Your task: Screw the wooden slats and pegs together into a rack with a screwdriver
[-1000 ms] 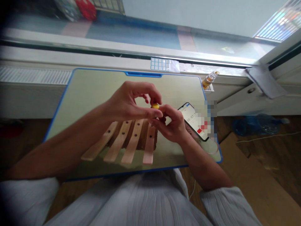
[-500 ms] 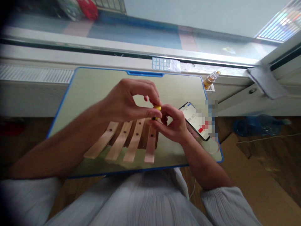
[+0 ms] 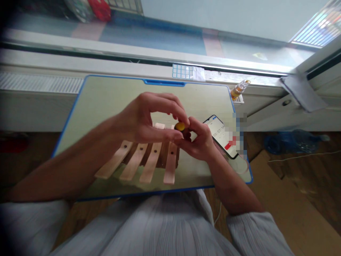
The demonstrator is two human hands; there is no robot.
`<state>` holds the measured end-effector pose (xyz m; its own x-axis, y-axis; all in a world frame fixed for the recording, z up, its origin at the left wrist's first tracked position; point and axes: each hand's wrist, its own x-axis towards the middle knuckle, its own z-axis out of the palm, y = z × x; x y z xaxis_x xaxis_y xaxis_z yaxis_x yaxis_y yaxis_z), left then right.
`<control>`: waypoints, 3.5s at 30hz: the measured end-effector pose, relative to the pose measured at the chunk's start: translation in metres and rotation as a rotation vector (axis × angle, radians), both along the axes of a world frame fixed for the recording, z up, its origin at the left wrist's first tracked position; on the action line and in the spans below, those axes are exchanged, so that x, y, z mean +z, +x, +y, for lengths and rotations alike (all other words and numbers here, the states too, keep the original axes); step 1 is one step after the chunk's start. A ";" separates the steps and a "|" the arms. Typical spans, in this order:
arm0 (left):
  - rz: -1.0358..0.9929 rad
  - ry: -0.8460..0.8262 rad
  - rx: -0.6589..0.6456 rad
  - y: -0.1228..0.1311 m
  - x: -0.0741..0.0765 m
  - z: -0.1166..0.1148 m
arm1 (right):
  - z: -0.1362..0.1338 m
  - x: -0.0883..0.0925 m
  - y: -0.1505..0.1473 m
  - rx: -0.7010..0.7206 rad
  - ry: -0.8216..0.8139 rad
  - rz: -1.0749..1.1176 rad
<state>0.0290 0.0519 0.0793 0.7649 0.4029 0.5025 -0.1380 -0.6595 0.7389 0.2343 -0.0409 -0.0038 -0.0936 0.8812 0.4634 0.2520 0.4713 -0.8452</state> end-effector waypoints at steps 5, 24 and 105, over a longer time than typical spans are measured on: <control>0.047 0.013 0.043 -0.002 0.002 0.000 | -0.002 0.001 -0.004 -0.079 -0.029 -0.013; 0.026 0.028 -0.019 -0.002 0.001 -0.002 | 0.003 -0.005 0.003 0.095 -0.141 0.133; 0.076 0.095 0.048 -0.005 0.005 -0.001 | 0.001 -0.009 0.009 0.120 -0.191 0.080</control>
<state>0.0238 0.0514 0.0842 0.7834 0.3933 0.4812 -0.0505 -0.7315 0.6800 0.2431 -0.0397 -0.0128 -0.1727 0.9383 0.2995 0.1322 0.3234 -0.9370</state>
